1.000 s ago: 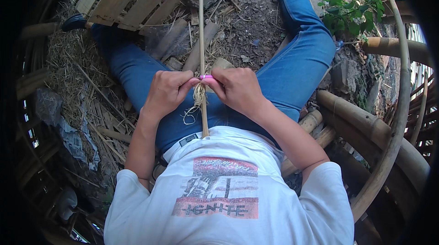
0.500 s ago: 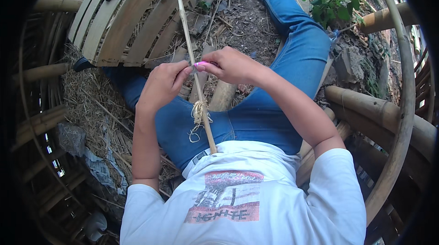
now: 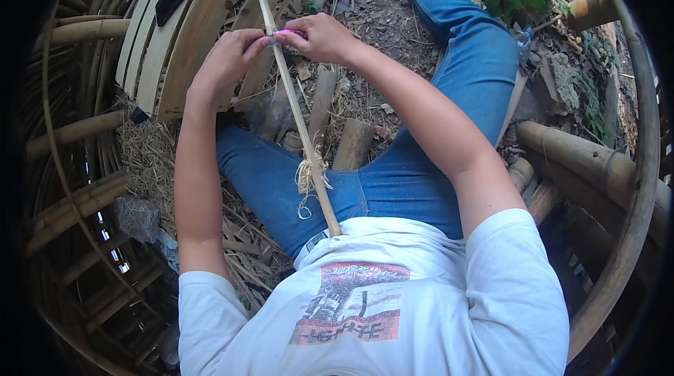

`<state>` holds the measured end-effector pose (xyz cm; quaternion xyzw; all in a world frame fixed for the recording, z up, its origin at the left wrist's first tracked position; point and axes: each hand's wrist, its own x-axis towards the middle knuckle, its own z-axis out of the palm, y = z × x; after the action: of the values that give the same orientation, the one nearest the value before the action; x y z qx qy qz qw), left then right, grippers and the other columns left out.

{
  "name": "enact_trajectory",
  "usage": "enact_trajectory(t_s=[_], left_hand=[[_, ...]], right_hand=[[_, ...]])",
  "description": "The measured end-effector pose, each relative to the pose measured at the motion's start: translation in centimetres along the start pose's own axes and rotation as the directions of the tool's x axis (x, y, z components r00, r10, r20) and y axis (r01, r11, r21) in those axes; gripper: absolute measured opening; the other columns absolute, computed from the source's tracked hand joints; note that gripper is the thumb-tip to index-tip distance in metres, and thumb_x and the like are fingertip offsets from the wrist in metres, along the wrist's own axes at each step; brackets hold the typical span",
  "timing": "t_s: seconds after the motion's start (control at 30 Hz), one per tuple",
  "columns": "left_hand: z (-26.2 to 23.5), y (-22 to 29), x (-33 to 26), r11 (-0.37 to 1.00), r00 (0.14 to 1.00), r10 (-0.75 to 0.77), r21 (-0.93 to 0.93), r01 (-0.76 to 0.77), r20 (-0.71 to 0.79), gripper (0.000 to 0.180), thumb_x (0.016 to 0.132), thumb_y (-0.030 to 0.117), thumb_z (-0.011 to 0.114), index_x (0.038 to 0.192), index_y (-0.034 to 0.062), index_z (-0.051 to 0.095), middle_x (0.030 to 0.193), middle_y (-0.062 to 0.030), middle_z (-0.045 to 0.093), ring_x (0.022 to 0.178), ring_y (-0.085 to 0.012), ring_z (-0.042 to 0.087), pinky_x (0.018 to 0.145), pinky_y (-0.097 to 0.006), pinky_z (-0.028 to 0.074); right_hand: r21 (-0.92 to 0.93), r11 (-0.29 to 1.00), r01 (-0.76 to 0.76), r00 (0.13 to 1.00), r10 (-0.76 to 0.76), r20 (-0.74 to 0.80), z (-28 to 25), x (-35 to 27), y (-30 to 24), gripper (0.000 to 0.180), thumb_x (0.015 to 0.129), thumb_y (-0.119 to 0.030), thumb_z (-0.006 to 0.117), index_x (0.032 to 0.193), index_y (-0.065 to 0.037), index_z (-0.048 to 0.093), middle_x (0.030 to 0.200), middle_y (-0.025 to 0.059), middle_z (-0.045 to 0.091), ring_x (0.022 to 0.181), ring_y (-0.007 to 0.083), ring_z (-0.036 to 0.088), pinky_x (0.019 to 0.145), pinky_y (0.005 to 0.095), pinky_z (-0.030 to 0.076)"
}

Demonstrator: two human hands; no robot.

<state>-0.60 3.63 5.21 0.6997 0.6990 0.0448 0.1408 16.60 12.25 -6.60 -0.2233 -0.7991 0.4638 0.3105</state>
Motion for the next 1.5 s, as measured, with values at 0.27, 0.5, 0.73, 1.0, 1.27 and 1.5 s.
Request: enact_trajectory(t_s=[0.27,0.5,0.73,1.0,1.27,1.5], left_hand=[[0.1,-0.1,-1.0,1.0,1.0,-0.002,0.021,0.003,-0.012,0.027,0.096,0.03,0.061,0.107,0.0079,0.072,0.087,-0.0198,0.068,0.082,-0.0407,0.064,0.074,-0.047,0.051],[0.4,0.2,-2.1,0.997,0.997,-0.077,-0.004,0.077,0.008,0.027,0.096,0.03,0.062,0.108,0.0087,0.072,0.089,-0.0195,0.069,0.083,-0.0399,0.065,0.073,-0.045,0.051],[1.0,-0.5,-2.2,0.999,0.997,0.017,-0.047,-0.021,-0.078,0.026,0.096,0.024,0.063,0.109,0.0021,0.07,0.08,-0.0196,0.066,0.064,-0.0282,0.055,0.065,-0.037,0.046],[1.6,-0.9,-2.5,0.998,0.995,0.025,-0.054,-0.031,-0.101,0.025,0.098,0.025,0.062,0.107,0.0021,0.068,0.075,-0.0196,0.06,0.061,-0.0296,0.049,0.063,-0.038,0.044],[1.4,-0.5,-2.8,0.998,0.994,-0.032,-0.051,0.027,-0.1,0.023,0.096,0.029,0.063,0.105,0.009,0.072,0.082,-0.0189,0.067,0.076,-0.0402,0.063,0.068,-0.045,0.05],[0.4,0.0,-2.9,0.997,0.995,-0.046,-0.066,0.04,-0.087,0.025,0.096,0.029,0.063,0.105,0.0083,0.072,0.081,-0.0186,0.068,0.075,-0.039,0.064,0.069,-0.045,0.05]], right_hand=[[-0.053,0.995,0.083,0.996,-0.085,-0.029,0.4,-0.2,-0.8,0.03,0.099,-0.037,0.06,0.104,-0.012,0.075,0.065,0.0111,0.063,0.055,0.0225,0.059,0.058,0.0358,0.047],[-0.118,0.989,0.091,0.995,-0.096,-0.036,0.7,-1.0,-0.9,0.029,0.099,-0.038,0.061,0.099,-0.012,0.075,0.061,0.0113,0.06,0.052,0.0245,0.055,0.054,0.0366,0.044],[-0.114,0.991,0.075,0.996,-0.08,-0.044,0.7,-0.8,-1.3,0.028,0.098,-0.038,0.061,0.098,-0.013,0.075,0.061,0.0116,0.06,0.053,0.0257,0.056,0.056,0.037,0.045],[-0.17,0.983,0.064,0.998,-0.067,-0.009,0.4,-0.5,-1.4,0.033,0.093,-0.044,0.064,0.106,-0.016,0.077,0.078,0.0144,0.071,0.076,0.0356,0.069,0.072,0.0446,0.056],[-0.143,0.988,0.06,0.998,-0.054,0.041,0.4,-0.7,-2.1,0.035,0.094,-0.045,0.063,0.107,-0.015,0.076,0.078,0.0158,0.07,0.075,0.0354,0.068,0.072,0.0437,0.055],[-0.07,0.996,0.048,0.999,-0.048,0.004,0.6,-0.8,-2.2,0.031,0.098,-0.039,0.06,0.101,-0.013,0.075,0.065,0.0115,0.063,0.059,0.0273,0.059,0.061,0.0384,0.049]])
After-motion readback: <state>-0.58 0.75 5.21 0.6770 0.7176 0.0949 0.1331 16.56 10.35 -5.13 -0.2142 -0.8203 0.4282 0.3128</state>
